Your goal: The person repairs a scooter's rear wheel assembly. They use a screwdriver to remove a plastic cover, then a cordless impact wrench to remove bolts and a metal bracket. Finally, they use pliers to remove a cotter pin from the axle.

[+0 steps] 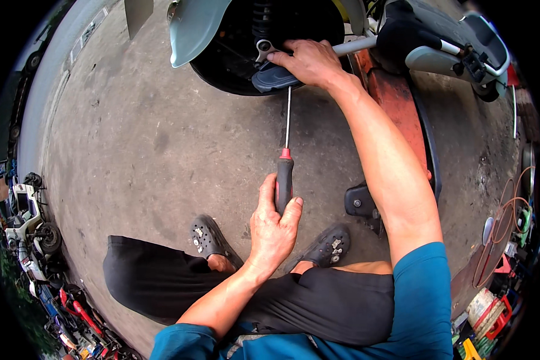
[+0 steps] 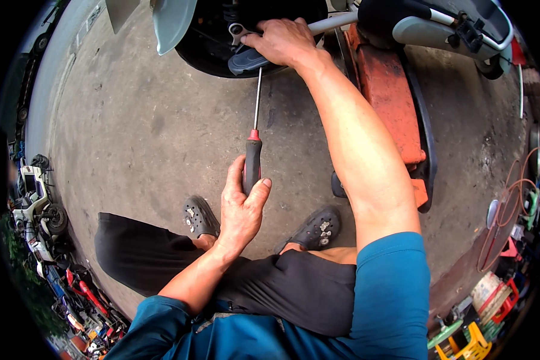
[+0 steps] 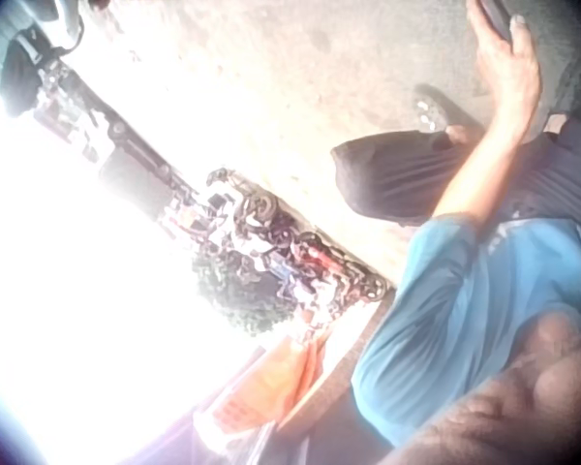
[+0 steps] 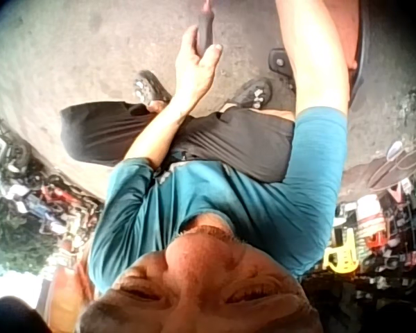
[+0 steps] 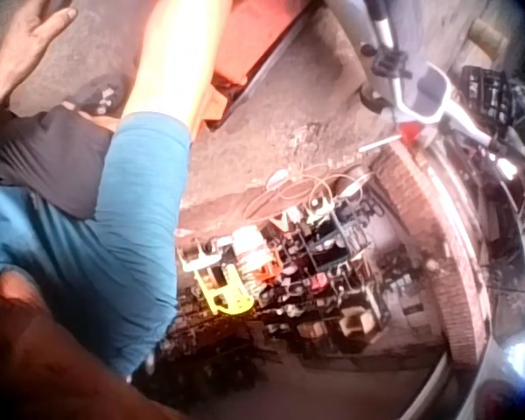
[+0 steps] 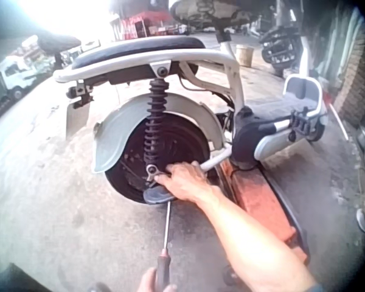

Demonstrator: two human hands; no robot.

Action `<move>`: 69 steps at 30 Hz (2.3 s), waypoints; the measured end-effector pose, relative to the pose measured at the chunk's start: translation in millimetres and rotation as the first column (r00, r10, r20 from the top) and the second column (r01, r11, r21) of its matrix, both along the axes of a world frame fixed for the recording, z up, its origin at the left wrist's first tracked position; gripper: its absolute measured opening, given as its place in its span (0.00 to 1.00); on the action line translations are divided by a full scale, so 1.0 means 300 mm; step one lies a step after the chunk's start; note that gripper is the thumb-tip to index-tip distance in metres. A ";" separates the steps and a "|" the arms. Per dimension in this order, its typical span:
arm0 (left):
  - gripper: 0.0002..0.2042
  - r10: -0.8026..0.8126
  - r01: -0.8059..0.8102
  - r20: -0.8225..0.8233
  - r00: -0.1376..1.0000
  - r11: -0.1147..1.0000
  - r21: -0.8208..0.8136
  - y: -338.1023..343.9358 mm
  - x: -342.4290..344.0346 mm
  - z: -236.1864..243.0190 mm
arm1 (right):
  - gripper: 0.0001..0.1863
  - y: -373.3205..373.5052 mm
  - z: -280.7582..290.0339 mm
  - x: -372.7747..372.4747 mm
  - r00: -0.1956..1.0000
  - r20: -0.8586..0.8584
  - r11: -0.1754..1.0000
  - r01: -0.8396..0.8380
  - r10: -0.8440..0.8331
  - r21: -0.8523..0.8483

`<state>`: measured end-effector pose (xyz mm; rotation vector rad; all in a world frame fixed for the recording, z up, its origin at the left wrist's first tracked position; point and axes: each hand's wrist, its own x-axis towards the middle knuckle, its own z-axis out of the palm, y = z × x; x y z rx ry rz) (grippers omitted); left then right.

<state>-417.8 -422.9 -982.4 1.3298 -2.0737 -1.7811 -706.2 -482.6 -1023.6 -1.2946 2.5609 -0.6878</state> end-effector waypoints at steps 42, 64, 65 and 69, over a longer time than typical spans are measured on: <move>0.32 0.084 -0.067 -0.176 0.981 0.993 0.102 0.087 -0.151 0.097 | 0.33 0.007 -0.022 0.000 0.999 -0.020 0.999 0.026 -0.027 -0.035; 0.08 0.436 0.033 -0.170 0.884 0.304 0.952 0.027 -0.237 0.125 | 0.28 -0.010 -0.016 0.007 1.000 0.031 1.000 0.005 -0.004 -0.027; 0.07 0.485 0.101 -0.178 0.856 0.181 0.978 0.021 -0.230 0.091 | 0.27 -0.010 0.013 0.014 0.998 0.058 1.000 -0.014 0.013 0.015; 0.07 0.410 0.362 -0.398 0.821 0.166 0.917 0.002 -0.238 -0.018 | 0.23 0.057 0.017 -0.004 0.995 0.092 0.981 0.054 -0.038 -0.187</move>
